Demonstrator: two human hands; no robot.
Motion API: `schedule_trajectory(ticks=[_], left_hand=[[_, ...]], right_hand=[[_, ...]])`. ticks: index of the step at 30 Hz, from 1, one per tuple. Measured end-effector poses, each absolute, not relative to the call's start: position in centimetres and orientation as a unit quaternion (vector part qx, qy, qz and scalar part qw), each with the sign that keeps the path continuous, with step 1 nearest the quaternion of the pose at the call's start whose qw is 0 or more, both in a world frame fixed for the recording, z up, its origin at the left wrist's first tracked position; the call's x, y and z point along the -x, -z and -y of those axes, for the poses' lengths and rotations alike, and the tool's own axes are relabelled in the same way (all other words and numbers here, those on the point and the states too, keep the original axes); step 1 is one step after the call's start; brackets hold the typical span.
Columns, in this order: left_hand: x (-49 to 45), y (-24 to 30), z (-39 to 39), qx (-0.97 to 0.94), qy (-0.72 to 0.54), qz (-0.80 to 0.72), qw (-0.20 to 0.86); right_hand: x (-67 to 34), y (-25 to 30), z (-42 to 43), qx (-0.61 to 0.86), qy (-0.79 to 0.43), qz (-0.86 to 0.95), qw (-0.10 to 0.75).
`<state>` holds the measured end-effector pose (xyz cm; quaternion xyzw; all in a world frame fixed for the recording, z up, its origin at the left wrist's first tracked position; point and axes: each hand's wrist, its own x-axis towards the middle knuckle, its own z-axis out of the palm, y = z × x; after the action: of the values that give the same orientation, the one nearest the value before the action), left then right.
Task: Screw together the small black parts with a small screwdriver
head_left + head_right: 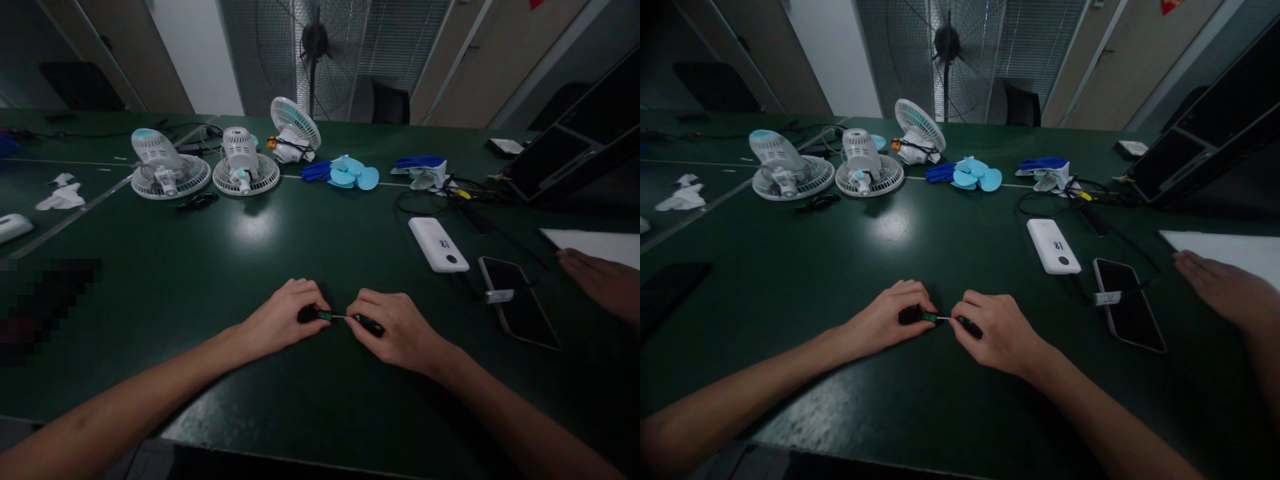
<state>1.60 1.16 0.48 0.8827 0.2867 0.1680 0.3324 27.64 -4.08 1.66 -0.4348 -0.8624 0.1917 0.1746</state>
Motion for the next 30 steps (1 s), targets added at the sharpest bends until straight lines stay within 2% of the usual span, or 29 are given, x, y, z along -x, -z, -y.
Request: schedule_trajectory(ticks=[6, 12, 24, 30], left_hand=[[-1.6, -0.3, -1.1, -0.884, -0.166, -0.288, 0.329], [-1.7, -0.5, -1.2, -0.884, -0.159, -0.285, 0.335], [-1.3, -0.8, -1.2, -0.900, -0.152, -0.261, 0.314], [2.1, -0.9, -2.6, -0.906, -0.144, -0.250, 0.311]], right_hand=[[-27.3, -1.6, 4.0, 0.427, -0.179, 0.867, 0.185], [-26.7, -1.5, 4.2, 0.407, -0.242, 0.826, 0.306], [-27.5, -0.9, 4.0, 0.423, -0.216, 0.837, 0.270], [-27.6, -0.9, 4.0, 0.419, -0.228, 0.836, 0.270]])
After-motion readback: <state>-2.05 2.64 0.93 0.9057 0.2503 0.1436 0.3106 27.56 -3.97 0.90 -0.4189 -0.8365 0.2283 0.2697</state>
